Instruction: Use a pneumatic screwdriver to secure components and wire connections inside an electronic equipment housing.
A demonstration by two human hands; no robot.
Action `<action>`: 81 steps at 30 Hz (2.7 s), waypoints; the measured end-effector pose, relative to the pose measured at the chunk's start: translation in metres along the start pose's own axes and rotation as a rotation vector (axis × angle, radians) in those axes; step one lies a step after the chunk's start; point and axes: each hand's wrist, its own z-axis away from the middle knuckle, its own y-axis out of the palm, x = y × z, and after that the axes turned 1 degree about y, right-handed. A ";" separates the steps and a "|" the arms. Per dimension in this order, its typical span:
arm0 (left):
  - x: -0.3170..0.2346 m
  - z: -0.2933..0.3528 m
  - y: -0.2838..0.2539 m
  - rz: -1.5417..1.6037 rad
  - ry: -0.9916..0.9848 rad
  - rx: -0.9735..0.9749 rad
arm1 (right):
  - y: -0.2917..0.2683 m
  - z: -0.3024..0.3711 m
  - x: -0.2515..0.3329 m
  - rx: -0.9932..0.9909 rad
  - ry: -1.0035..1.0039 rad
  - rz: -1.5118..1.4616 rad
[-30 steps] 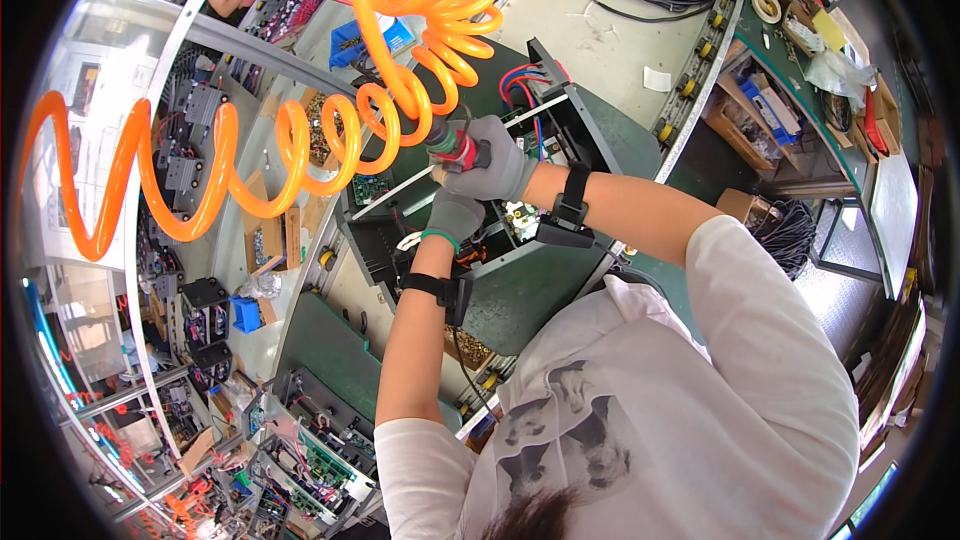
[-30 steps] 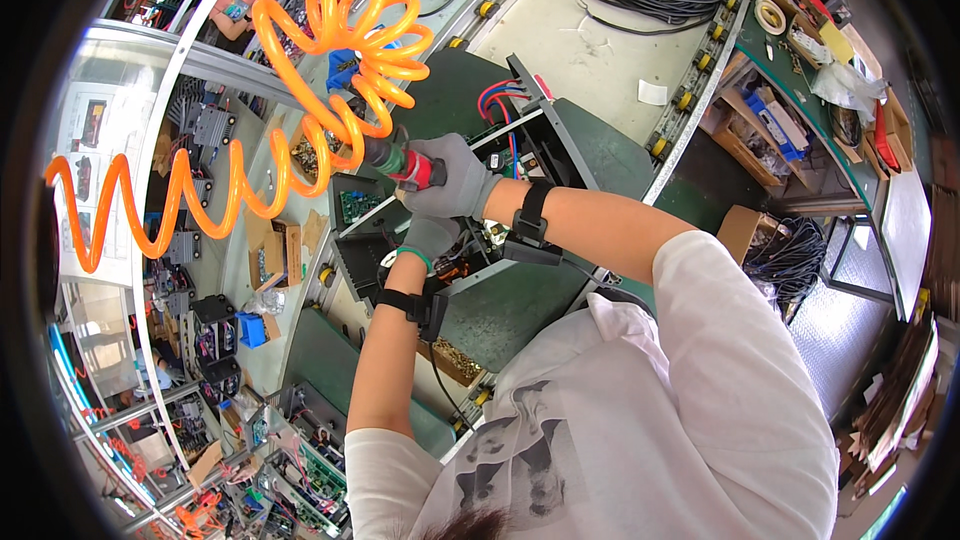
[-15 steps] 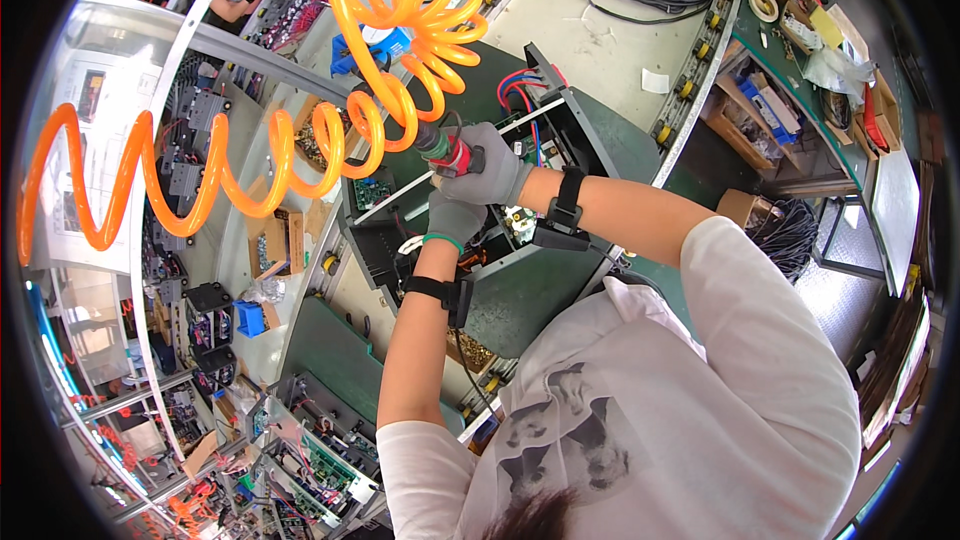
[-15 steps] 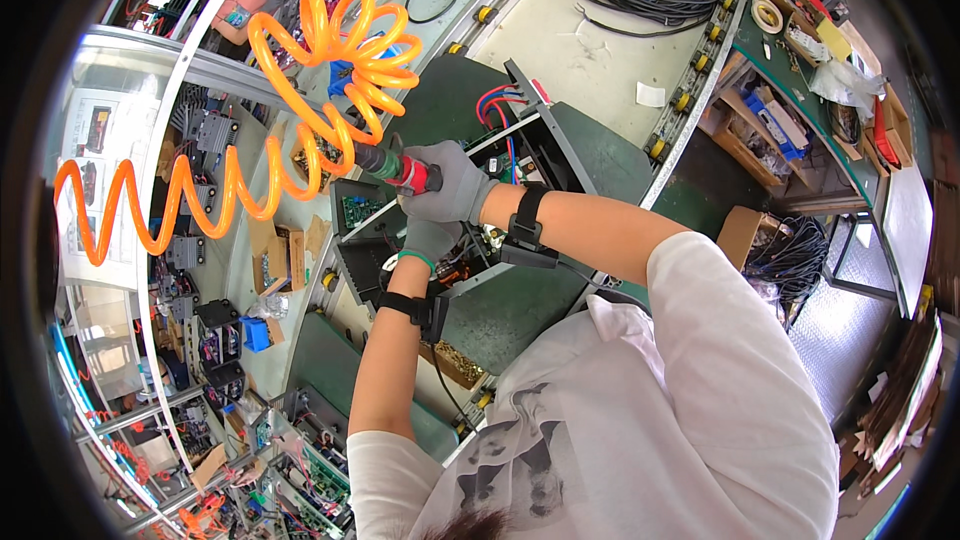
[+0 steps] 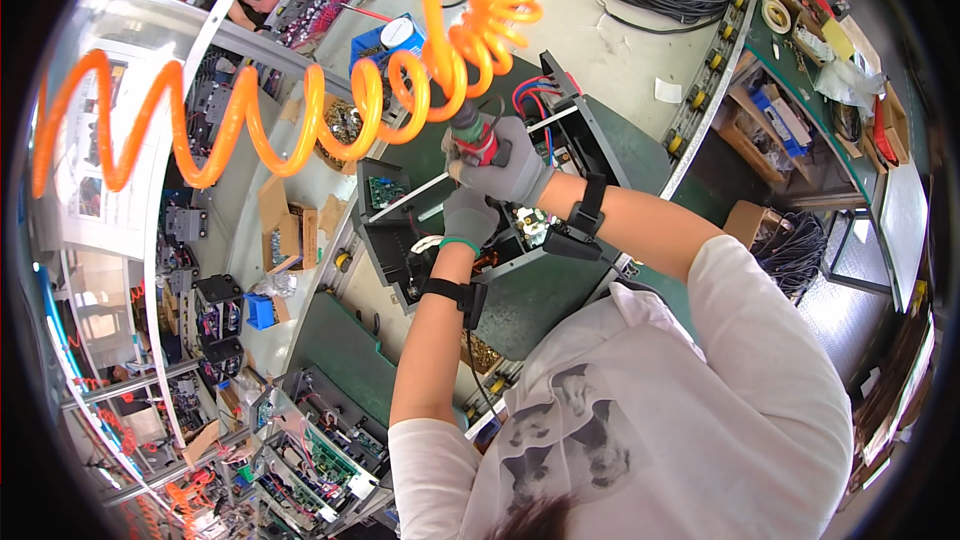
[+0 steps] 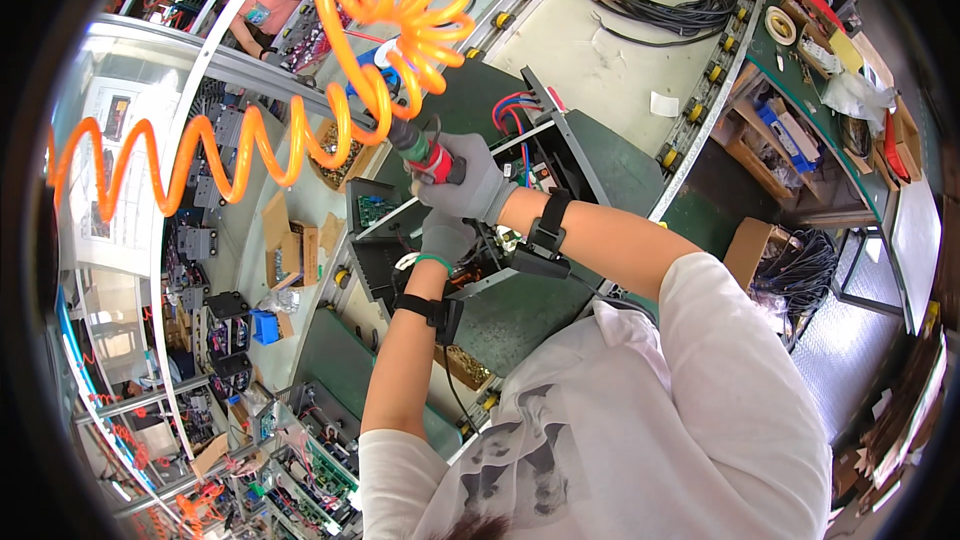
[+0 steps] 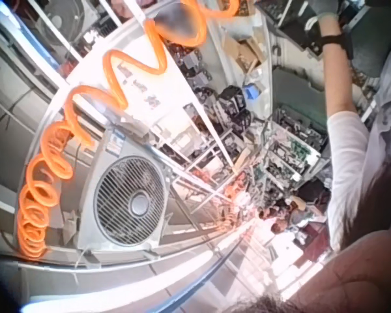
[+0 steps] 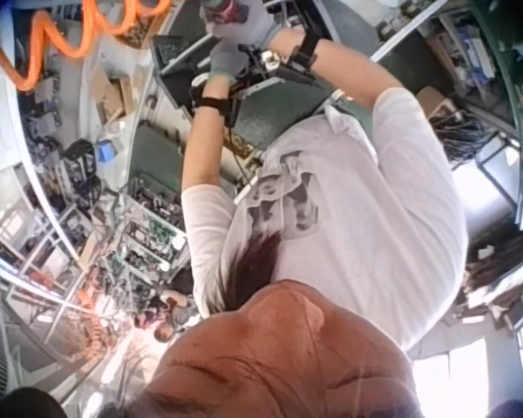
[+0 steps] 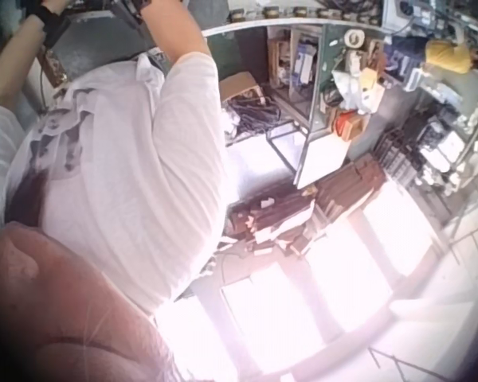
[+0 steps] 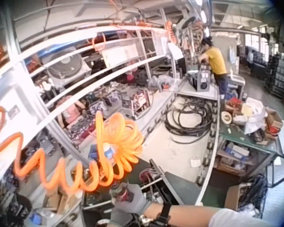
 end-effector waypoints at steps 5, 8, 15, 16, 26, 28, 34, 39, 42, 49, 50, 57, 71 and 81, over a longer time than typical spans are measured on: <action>0.002 0.003 -0.004 0.172 -0.004 -0.005 | -0.021 0.001 0.035 -0.233 0.122 -0.397; 0.002 0.003 -0.004 0.193 -0.004 -0.019 | -0.045 0.003 0.034 -0.388 0.114 -0.425; -0.011 0.015 -0.016 0.004 0.103 -0.128 | -0.104 0.016 0.033 -0.713 0.172 -0.506; -0.009 0.013 -0.012 0.004 0.101 -0.120 | -0.111 0.017 0.034 -0.740 0.184 -0.574; -0.011 0.022 -0.027 0.089 0.073 -0.121 | -0.142 0.029 0.039 -0.858 0.453 -0.963; -0.018 0.035 -0.035 0.143 0.026 -0.358 | -0.142 0.034 0.041 -0.841 0.442 -1.039; -0.085 0.077 -0.100 0.761 0.313 -0.584 | -0.135 0.044 0.054 -0.729 0.354 -1.169; -0.108 0.095 -0.107 0.553 0.391 -0.602 | -0.129 0.054 0.063 -0.672 0.382 -1.196; -0.109 0.103 -0.104 0.712 0.541 -0.562 | -0.130 0.065 0.073 -0.628 0.469 -1.217; -0.103 0.122 -0.074 1.499 0.248 -0.264 | -0.175 0.080 0.083 -0.735 0.310 -0.973; -0.099 0.122 -0.065 1.647 0.117 -0.156 | -0.189 0.076 0.082 -0.790 0.257 -0.825; -0.091 0.134 -0.032 2.108 -0.210 0.225 | -0.334 0.037 0.002 -1.039 0.292 -0.221; -0.093 0.135 -0.039 2.096 -0.169 0.219 | -0.323 0.047 0.013 -0.812 0.490 -0.239; -0.097 0.136 -0.023 2.128 -0.115 0.241 | -0.115 0.080 0.121 -0.281 0.101 -0.695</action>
